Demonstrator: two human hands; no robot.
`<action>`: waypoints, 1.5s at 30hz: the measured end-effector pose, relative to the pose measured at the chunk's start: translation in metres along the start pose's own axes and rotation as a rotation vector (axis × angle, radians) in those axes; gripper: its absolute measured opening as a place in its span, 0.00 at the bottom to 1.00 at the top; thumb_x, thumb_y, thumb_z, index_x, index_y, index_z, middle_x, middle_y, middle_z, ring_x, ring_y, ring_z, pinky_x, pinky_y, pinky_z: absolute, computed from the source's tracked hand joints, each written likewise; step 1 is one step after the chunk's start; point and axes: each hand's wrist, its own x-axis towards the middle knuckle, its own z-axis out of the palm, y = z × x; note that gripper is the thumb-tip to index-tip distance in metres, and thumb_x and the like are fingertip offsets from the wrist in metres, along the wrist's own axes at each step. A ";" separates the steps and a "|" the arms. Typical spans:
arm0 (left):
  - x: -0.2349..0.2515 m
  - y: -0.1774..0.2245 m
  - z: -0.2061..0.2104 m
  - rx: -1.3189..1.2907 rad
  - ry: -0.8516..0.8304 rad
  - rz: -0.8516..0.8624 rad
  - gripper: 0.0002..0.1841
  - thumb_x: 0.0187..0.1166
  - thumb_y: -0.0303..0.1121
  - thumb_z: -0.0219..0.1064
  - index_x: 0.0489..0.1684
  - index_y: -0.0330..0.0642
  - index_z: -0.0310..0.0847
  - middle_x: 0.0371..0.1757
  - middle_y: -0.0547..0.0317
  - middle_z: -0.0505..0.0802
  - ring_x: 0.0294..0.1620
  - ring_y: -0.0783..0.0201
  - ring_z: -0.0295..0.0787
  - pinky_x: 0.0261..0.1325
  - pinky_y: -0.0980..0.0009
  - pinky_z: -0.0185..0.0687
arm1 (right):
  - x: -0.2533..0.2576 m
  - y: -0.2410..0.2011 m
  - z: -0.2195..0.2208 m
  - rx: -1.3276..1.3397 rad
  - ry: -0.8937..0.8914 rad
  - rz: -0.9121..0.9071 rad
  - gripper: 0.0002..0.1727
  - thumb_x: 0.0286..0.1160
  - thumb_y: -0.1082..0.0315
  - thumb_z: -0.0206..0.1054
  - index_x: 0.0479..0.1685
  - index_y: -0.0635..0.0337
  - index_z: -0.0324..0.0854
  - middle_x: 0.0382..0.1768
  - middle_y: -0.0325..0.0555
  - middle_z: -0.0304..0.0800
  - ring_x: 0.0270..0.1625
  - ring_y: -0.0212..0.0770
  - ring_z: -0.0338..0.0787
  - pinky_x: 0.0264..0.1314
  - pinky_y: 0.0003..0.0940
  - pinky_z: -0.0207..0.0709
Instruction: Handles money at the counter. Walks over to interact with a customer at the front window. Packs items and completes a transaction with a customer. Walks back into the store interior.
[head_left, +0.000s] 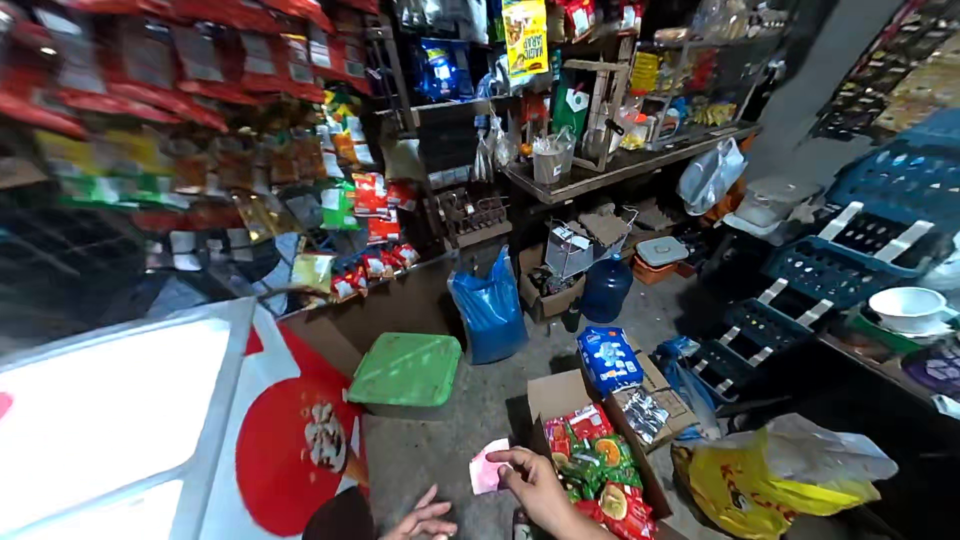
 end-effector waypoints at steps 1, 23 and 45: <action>0.031 0.007 0.005 0.014 -0.002 0.042 0.17 0.69 0.21 0.68 0.57 0.25 0.85 0.56 0.54 0.96 0.67 0.63 0.90 0.76 0.65 0.81 | 0.017 -0.004 -0.008 0.010 -0.030 0.008 0.17 0.83 0.73 0.60 0.63 0.64 0.87 0.60 0.54 0.90 0.53 0.37 0.91 0.58 0.34 0.84; 0.524 0.007 -0.011 0.328 -0.380 -0.029 0.12 0.76 0.23 0.68 0.55 0.30 0.87 0.51 0.51 0.96 0.49 0.67 0.95 0.56 0.69 0.91 | 0.327 -0.007 -0.156 -0.167 0.235 0.146 0.18 0.73 0.85 0.52 0.50 0.68 0.88 0.60 0.60 0.88 0.70 0.57 0.81 0.80 0.50 0.67; 0.841 0.044 0.309 -0.050 -0.793 0.036 0.13 0.67 0.17 0.73 0.49 0.29 0.88 0.46 0.56 0.97 0.46 0.71 0.95 0.54 0.73 0.92 | 0.471 0.021 -0.450 0.585 1.141 0.000 0.07 0.72 0.83 0.64 0.43 0.68 0.85 0.43 0.44 0.95 0.48 0.30 0.92 0.56 0.27 0.86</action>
